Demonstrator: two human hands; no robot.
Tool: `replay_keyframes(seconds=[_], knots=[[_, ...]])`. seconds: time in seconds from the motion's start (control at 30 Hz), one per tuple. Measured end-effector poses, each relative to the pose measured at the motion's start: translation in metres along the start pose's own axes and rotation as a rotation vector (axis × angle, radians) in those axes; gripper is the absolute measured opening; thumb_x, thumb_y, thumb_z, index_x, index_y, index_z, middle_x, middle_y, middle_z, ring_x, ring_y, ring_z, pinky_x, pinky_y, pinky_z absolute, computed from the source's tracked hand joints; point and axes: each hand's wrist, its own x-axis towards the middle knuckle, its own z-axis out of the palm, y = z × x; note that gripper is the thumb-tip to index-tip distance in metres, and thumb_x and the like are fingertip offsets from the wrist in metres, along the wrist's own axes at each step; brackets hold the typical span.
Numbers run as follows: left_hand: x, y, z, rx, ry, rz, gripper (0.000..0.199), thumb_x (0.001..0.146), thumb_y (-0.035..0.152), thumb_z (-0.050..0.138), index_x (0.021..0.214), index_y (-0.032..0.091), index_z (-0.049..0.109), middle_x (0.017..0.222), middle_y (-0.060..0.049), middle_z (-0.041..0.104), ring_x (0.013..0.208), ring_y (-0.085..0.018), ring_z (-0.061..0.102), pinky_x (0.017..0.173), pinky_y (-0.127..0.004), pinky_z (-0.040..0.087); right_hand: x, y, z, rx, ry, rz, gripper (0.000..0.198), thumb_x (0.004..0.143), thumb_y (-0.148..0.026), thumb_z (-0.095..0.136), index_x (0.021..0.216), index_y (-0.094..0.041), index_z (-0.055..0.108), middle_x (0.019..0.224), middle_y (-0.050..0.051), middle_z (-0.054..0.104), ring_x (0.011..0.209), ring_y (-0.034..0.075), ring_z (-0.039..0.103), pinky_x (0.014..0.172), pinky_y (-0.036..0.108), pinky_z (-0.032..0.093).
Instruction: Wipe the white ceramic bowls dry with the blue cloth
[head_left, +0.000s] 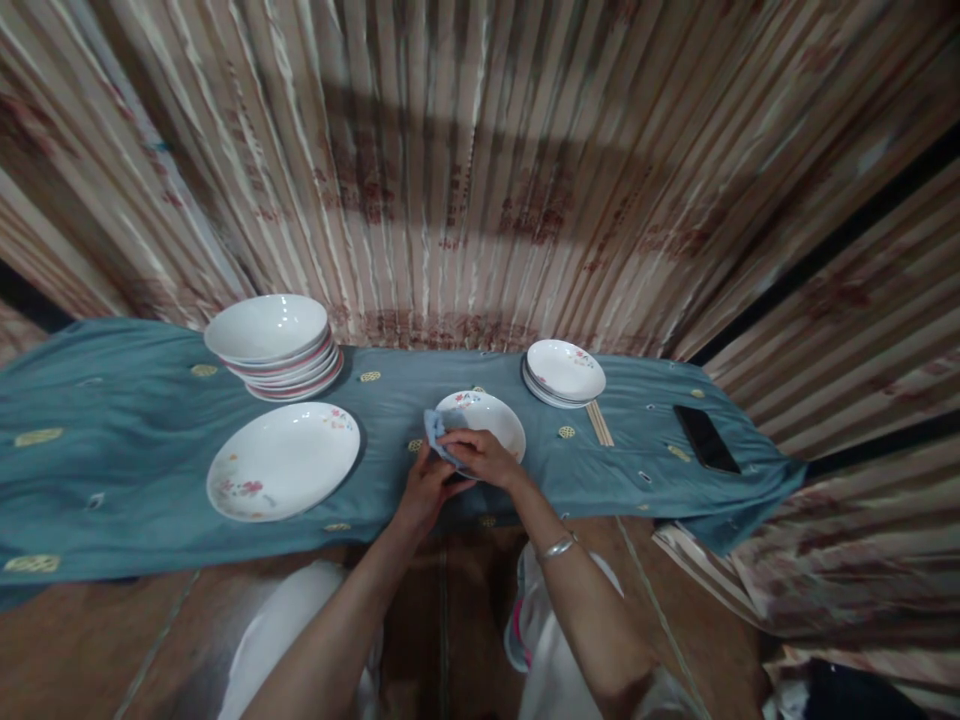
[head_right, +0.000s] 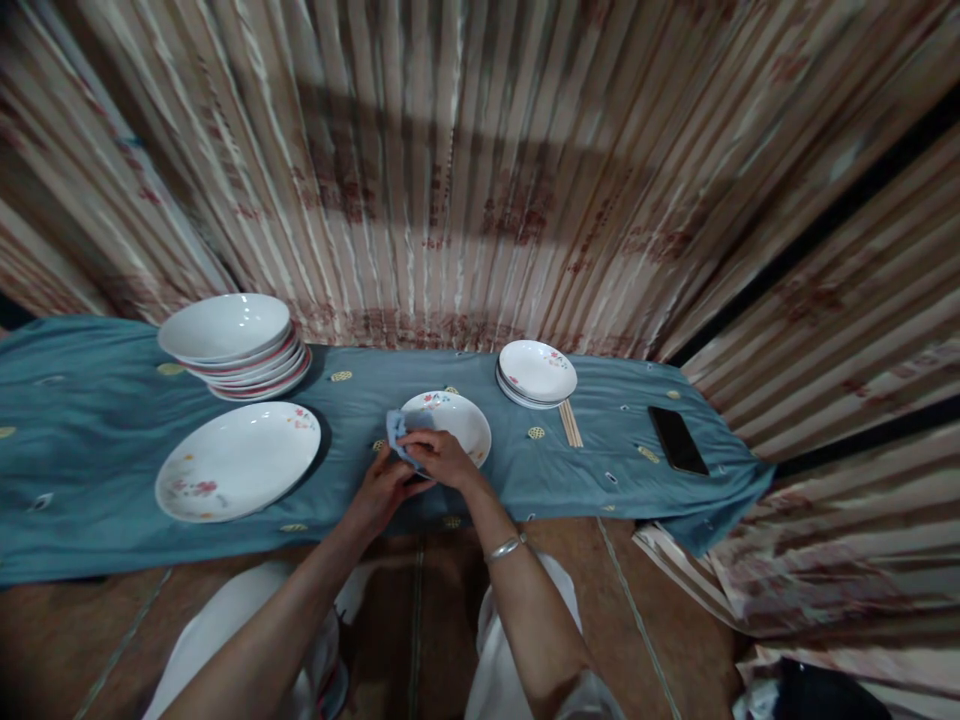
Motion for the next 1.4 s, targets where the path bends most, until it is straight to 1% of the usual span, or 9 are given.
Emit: replay_keyframes(seconds=[0.17,0.37,0.53,0.7,0.9,1.0,1.17,1.27,1.4], knots=[[-0.001,0.003,0.001,0.027,-0.014,-0.019,0.083,0.061,0.018,0.075,0.137,0.026,0.043,0.088,0.0,0.069,0.078,-0.018,0.066,0.078,-0.043,0.057,-0.013,0.003,-0.014,0.042,-0.074,0.075,0.027,0.085,-0.029,0.053,0.096,-0.017,0.074,0.087,0.002,0.072,0.08,0.016,0.063,0.076,0.027,0.048],[-0.003,0.008,0.004,0.035,-0.038,-0.027,0.085,0.061,0.017,0.074,0.139,0.027,0.042,0.086,0.0,0.069,0.076,-0.017,0.066,0.075,-0.04,0.058,-0.029,0.007,-0.028,0.101,-0.124,0.158,0.025,0.076,-0.034,0.063,0.089,-0.016,0.075,0.08,0.002,0.072,0.072,0.015,0.061,0.071,0.027,0.048],[-0.003,0.008,0.004,0.058,-0.033,-0.038,0.092,0.061,0.017,0.073,0.143,0.027,0.034,0.081,0.0,0.07,0.074,-0.018,0.066,0.073,-0.04,0.058,-0.044,0.003,-0.041,0.053,-0.146,0.193,0.022,0.071,-0.027,0.066,0.088,-0.017,0.075,0.079,0.0,0.07,0.07,0.014,0.059,0.072,0.026,0.047],[-0.002,0.005,0.003,0.05,-0.017,-0.039,0.093,0.061,0.017,0.073,0.144,0.029,0.034,0.09,-0.001,0.071,0.078,-0.019,0.066,0.074,-0.04,0.057,-0.052,-0.001,-0.04,-0.069,-0.102,0.19,0.018,0.069,-0.018,0.064,0.084,-0.019,0.073,0.077,-0.002,0.069,0.072,0.014,0.059,0.071,0.024,0.045],[-0.002,0.004,0.001,0.071,-0.017,-0.014,0.087,0.062,0.02,0.073,0.142,0.026,0.04,0.076,0.003,0.067,0.067,-0.014,0.062,0.07,-0.034,0.056,-0.045,-0.006,-0.015,-0.043,0.049,0.145,0.016,0.072,-0.018,0.064,0.086,-0.019,0.071,0.084,-0.001,0.07,0.078,0.016,0.062,0.074,0.025,0.045],[-0.002,0.005,0.001,0.073,-0.02,-0.014,0.088,0.061,0.019,0.073,0.142,0.027,0.04,0.077,0.003,0.067,0.066,-0.014,0.062,0.067,-0.032,0.056,-0.046,-0.009,-0.011,-0.089,0.056,0.113,0.016,0.074,-0.018,0.063,0.088,-0.02,0.071,0.088,0.0,0.071,0.081,0.016,0.063,0.077,0.026,0.045],[-0.001,0.006,0.003,0.086,-0.02,-0.035,0.093,0.061,0.018,0.074,0.144,0.026,0.035,0.08,0.001,0.07,0.072,-0.016,0.065,0.071,-0.036,0.057,-0.058,-0.009,-0.027,-0.221,-0.002,0.105,0.017,0.076,-0.015,0.062,0.089,-0.019,0.073,0.094,0.003,0.073,0.089,0.019,0.066,0.084,0.03,0.047],[0.001,0.005,0.002,0.079,-0.013,-0.036,0.096,0.061,0.017,0.074,0.146,0.026,0.031,0.085,-0.001,0.071,0.076,-0.019,0.066,0.072,-0.038,0.058,-0.066,-0.005,-0.04,-0.309,0.005,0.095,0.015,0.078,-0.015,0.063,0.088,-0.019,0.074,0.097,0.005,0.073,0.097,0.02,0.065,0.09,0.032,0.047],[0.002,0.004,0.001,0.1,-0.006,-0.033,0.095,0.063,0.017,0.072,0.147,0.028,0.029,0.097,-0.003,0.071,0.084,-0.022,0.067,0.075,-0.042,0.059,-0.071,0.003,-0.053,-0.458,0.029,0.103,0.014,0.08,-0.014,0.062,0.085,-0.02,0.074,0.099,0.006,0.073,0.099,0.021,0.065,0.09,0.034,0.048]])
